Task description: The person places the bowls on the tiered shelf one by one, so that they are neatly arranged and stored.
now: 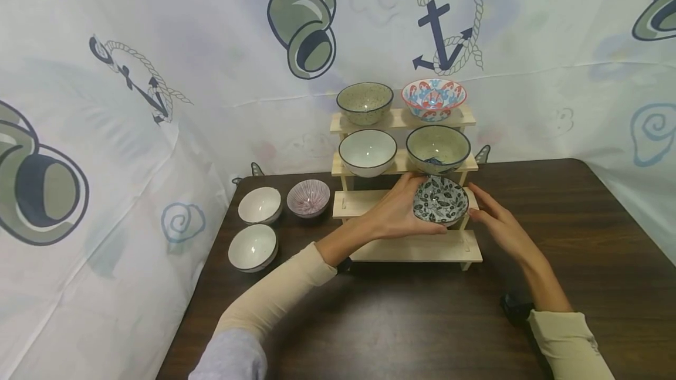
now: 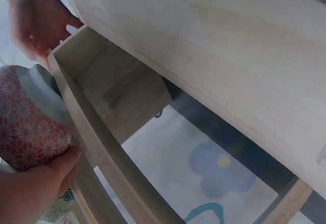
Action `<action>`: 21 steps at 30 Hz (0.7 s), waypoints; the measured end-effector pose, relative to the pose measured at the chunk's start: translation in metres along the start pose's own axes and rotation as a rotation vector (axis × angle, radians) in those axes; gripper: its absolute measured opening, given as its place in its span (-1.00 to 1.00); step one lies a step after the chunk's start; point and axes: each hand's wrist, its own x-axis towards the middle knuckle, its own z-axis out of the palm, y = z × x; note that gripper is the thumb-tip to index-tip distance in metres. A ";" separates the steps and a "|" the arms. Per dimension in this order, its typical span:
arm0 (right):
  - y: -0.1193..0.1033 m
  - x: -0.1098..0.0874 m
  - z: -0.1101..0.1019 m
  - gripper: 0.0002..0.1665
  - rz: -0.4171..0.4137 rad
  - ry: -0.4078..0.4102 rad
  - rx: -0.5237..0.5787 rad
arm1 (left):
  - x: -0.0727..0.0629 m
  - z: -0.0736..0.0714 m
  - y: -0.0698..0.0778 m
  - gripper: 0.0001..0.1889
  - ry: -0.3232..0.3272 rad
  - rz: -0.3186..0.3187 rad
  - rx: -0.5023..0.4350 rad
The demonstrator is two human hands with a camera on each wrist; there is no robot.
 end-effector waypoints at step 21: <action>0.002 0.000 0.001 -0.20 -0.006 -0.005 0.009 | -0.003 0.011 0.001 0.17 0.076 -0.077 0.099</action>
